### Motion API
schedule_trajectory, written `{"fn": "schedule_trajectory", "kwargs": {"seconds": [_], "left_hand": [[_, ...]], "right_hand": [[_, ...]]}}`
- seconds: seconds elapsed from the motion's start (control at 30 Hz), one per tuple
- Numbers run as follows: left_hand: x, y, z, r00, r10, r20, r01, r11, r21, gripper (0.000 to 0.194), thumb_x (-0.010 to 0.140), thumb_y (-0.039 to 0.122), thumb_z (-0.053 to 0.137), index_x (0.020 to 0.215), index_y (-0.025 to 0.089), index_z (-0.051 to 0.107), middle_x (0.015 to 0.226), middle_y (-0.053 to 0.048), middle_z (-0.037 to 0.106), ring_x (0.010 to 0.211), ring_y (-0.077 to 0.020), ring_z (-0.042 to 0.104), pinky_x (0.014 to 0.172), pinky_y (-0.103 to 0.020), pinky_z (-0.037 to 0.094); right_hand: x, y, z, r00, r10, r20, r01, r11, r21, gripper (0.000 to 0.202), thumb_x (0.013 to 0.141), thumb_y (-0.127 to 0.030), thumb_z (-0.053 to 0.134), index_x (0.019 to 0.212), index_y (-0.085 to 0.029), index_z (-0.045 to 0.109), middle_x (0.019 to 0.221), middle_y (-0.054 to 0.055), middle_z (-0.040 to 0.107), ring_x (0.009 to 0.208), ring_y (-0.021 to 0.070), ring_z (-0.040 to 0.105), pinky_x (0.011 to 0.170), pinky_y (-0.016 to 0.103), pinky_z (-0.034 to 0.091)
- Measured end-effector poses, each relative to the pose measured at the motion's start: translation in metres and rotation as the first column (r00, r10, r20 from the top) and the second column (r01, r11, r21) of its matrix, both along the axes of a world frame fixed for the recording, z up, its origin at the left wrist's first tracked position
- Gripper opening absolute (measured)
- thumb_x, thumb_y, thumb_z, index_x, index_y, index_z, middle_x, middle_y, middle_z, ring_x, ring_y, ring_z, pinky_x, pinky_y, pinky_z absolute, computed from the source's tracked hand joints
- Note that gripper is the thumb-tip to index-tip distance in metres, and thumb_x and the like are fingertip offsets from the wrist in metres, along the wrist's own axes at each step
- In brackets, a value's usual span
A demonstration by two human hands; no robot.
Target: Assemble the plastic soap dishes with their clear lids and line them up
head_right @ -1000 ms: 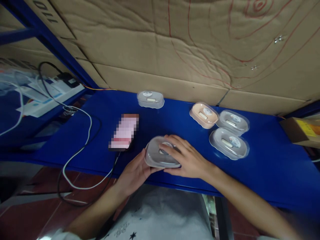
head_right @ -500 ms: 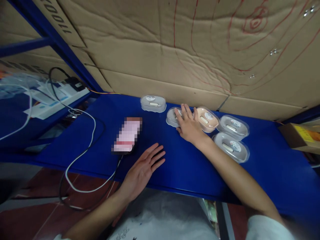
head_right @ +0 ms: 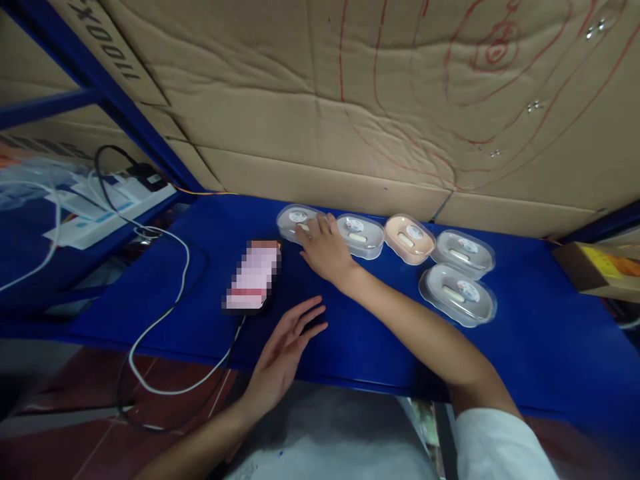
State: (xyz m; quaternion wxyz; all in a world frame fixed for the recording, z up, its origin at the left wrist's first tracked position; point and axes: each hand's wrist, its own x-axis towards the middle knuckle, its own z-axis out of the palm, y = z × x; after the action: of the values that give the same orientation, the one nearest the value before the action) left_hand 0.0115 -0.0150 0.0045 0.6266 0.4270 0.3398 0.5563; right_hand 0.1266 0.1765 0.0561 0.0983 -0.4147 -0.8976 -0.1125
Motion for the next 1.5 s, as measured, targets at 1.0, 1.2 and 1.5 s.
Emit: {"fn": "schedule_trajectory", "kwargs": {"seconds": [1.0,1.2,1.5], "left_hand": [[-0.007,0.002,0.015,0.697,0.07,-0.714,0.15,0.959,0.241,0.1,0.084,0.035,0.087,0.166,0.038,0.03,0.174,-0.01,0.038,0.16,-0.0418,0.033,0.133,-0.067,0.014],[-0.011,0.003,0.008,0.729,0.058,-0.682,0.12,0.97,0.21,0.101,0.084,0.037,0.088,0.167,0.035,0.029,0.173,-0.012,0.038,0.159,-0.0423,0.034,0.132,-0.065,0.018],[-0.012,0.007,0.012,0.773,0.031,-0.634,0.077,0.987,0.142,0.098,0.076,0.039,0.094,0.16,0.035,0.043,0.166,-0.011,0.049,0.156,-0.0442,0.038,0.131,-0.067,0.017]], "right_hand": [[0.149,-0.11,0.001,0.687,0.008,-0.726,-0.489,0.745,-0.454,0.064,0.092,-0.042,0.08,0.147,-0.027,0.051,0.148,0.014,0.057,0.142,0.0304,0.057,0.118,0.051,0.05],[0.139,-0.125,0.002,0.774,0.105,-0.625,-0.479,0.743,-0.468,0.068,0.09,-0.039,0.082,0.149,-0.028,0.051,0.156,0.015,0.051,0.147,0.0295,0.053,0.117,0.047,0.052],[0.142,-0.126,0.008,0.778,0.117,-0.617,-0.454,0.784,-0.424,0.069,0.089,-0.041,0.081,0.15,-0.028,0.052,0.158,0.016,0.052,0.148,0.0336,0.053,0.117,0.052,0.051]]}}
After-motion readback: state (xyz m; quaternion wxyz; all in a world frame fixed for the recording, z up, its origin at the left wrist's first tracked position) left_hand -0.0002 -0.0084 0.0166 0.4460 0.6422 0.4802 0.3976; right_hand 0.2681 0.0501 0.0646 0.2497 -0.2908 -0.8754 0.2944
